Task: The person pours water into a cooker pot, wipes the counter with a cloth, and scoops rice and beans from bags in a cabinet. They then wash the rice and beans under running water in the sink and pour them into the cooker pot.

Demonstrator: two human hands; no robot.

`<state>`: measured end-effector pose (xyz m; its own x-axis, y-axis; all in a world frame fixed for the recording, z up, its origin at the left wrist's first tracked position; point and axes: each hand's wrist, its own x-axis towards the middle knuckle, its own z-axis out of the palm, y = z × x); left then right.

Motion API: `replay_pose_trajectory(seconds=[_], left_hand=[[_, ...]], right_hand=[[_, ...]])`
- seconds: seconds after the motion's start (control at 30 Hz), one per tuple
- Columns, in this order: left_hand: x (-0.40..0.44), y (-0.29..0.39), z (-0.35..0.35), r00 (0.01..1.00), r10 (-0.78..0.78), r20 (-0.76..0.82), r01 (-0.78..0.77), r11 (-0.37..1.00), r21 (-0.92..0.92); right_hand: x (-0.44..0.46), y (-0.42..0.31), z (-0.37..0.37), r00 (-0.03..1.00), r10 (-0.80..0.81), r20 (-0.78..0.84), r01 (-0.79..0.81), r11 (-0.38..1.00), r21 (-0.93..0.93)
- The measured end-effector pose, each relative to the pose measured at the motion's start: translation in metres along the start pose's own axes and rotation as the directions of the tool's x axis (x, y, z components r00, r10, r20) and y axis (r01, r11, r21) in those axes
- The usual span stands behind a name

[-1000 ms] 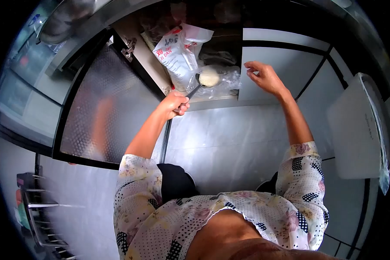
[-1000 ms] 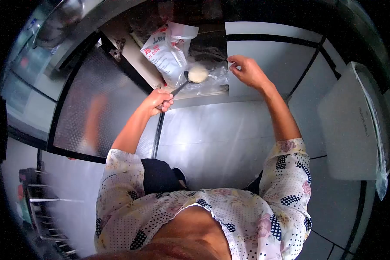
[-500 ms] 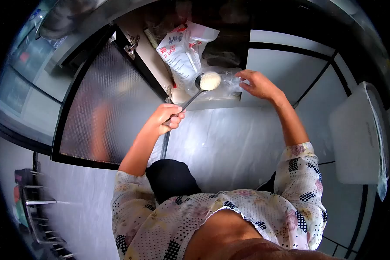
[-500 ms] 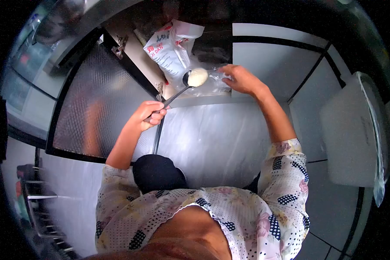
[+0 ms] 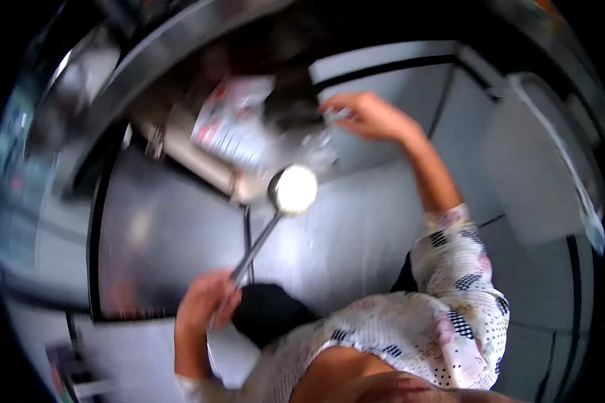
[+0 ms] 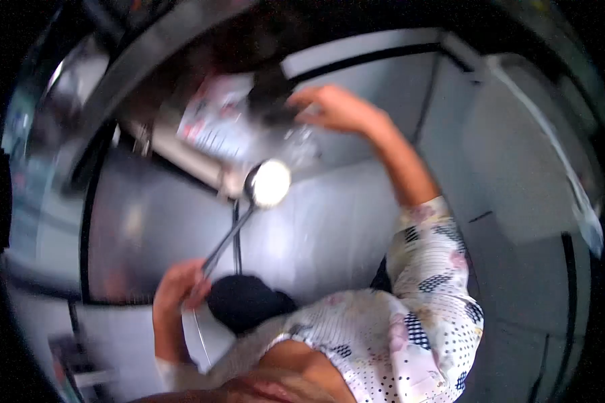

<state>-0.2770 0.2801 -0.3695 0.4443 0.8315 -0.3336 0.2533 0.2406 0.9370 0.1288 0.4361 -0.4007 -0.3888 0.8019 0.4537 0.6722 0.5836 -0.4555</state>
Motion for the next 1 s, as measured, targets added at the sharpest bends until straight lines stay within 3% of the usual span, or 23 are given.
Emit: replay_pose_trajectory(seconds=[0.07,0.2,0.23,0.33,0.37,0.47,0.6,0.7,0.8,0.87,0.9,0.93,1.0], left_hand=[[-0.004,0.021,0.009,0.995,-0.093,0.018,0.093,0.996,-0.008],[-0.001,0.066,0.022,0.967,-0.241,0.081,0.251,0.957,-0.147],[0.003,0.060,0.016,0.976,-0.142,0.164,0.184,0.943,-0.279],[0.029,0.071,0.009,0.958,-0.043,0.284,0.126,0.952,-0.279],[0.031,0.083,0.014,0.959,-0.104,0.264,0.165,0.962,-0.219],[0.045,0.092,0.022,0.938,-0.045,0.343,0.141,0.955,-0.260],[0.070,0.094,0.019,0.867,-0.024,0.498,0.183,0.944,-0.274],[0.080,0.096,0.027,0.871,-0.030,0.491,0.176,0.951,-0.253],[0.089,0.090,0.026,0.873,-0.062,0.484,0.203,0.948,-0.244],[0.097,0.086,0.023,0.867,-0.078,0.492,0.216,0.949,-0.231],[0.101,0.082,0.020,0.861,-0.078,0.502,0.220,0.948,-0.231],[0.108,0.075,0.016,0.844,-0.086,0.529,0.231,0.949,-0.215],[0.118,0.063,0.013,0.830,-0.082,0.551,0.259,0.932,-0.252]], right_hand=[[-0.014,-0.023,-0.025,1.000,-0.016,0.001,0.016,0.992,0.129],[-0.035,-0.048,-0.063,0.967,-0.177,-0.185,0.233,0.909,0.347],[-0.038,-0.045,-0.067,0.956,-0.175,-0.236,0.256,0.891,0.375],[-0.051,-0.031,-0.077,0.901,-0.071,-0.427,0.177,0.961,0.213],[-0.057,-0.024,-0.073,0.862,0.036,-0.506,0.103,0.964,0.244],[-0.083,-0.007,-0.061,0.757,0.325,-0.567,-0.168,0.935,0.312],[-0.131,-0.065,-0.060,0.766,0.156,-0.623,-0.229,0.973,-0.038],[-0.142,-0.123,-0.083,0.790,-0.088,-0.607,-0.144,0.935,-0.323],[-0.167,-0.140,-0.124,0.781,-0.280,-0.558,-0.023,0.881,-0.473],[-0.183,-0.159,-0.158,0.739,-0.296,-0.605,-0.178,0.780,-0.599],[-0.189,-0.169,-0.172,0.690,-0.254,-0.678,-0.280,0.770,-0.573],[-0.195,-0.181,-0.186,0.585,-0.216,-0.781,-0.488,0.675,-0.553],[-0.206,-0.189,-0.225,0.392,-0.111,-0.913,-0.654,0.664,-0.362]])
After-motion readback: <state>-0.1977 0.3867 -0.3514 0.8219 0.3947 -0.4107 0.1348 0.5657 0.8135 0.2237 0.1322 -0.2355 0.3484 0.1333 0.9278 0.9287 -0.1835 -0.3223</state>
